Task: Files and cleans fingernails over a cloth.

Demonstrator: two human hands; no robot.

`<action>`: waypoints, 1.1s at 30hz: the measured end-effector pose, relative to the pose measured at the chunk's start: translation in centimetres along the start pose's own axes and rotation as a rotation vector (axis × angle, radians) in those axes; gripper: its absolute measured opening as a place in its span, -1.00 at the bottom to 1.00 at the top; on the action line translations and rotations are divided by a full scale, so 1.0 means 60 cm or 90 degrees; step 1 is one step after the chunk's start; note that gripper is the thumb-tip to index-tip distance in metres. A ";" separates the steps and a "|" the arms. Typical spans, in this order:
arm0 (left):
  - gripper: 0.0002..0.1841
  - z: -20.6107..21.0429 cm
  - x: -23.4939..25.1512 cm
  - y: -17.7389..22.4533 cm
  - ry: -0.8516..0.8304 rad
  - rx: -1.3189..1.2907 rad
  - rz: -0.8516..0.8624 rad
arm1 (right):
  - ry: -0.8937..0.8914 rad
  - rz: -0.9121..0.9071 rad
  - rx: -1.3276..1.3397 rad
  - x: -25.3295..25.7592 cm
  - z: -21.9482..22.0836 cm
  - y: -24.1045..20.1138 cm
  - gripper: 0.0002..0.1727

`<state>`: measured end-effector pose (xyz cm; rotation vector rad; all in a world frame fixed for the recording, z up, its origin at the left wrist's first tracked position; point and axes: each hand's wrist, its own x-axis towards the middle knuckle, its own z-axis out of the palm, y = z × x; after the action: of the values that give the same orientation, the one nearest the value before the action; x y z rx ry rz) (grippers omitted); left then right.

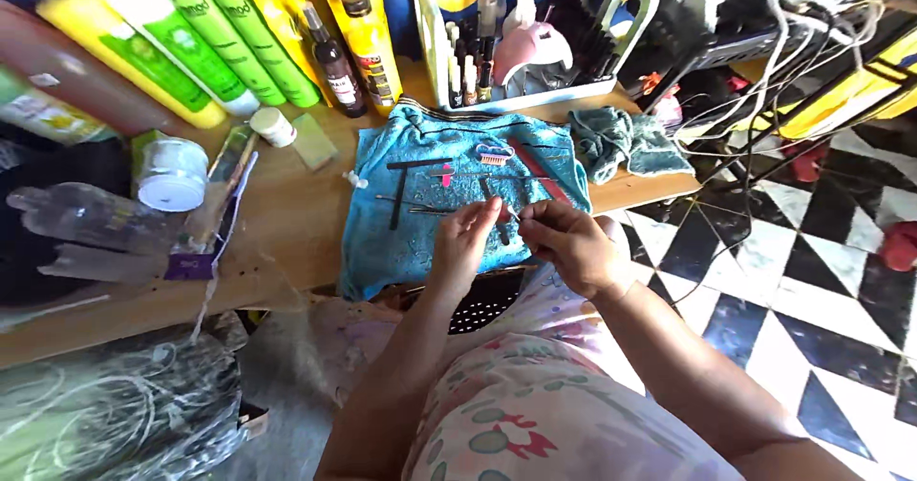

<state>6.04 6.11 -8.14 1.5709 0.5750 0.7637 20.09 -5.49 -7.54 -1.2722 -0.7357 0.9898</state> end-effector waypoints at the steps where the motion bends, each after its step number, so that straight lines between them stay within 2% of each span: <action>1: -0.63 0.004 -0.006 0.005 0.002 -0.051 -0.049 | -0.009 -0.009 0.003 -0.001 0.002 0.001 -0.89; 5: -0.64 0.008 -0.013 0.018 0.012 -0.175 -0.152 | -0.020 -0.025 0.025 -0.004 0.004 0.004 -0.90; 16: -0.77 0.000 -0.011 0.017 -0.037 -0.233 -0.215 | -0.054 -0.004 0.033 -0.008 0.002 0.006 -0.90; 28: -0.72 -0.002 -0.018 0.017 -0.014 -0.250 -0.234 | -0.055 -0.006 0.041 -0.012 0.003 0.008 -0.90; 30: -0.69 -0.002 -0.020 0.016 -0.014 -0.229 -0.209 | -0.053 -0.010 0.033 -0.012 0.003 0.009 -0.90; 33: -0.77 0.000 -0.026 0.011 0.006 -0.097 -0.122 | -0.047 -0.017 0.000 -0.013 0.006 0.012 -0.91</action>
<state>4.98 4.87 -7.71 1.3514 0.6487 0.6548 19.30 -6.00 -8.13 -1.2283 -0.8081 1.0187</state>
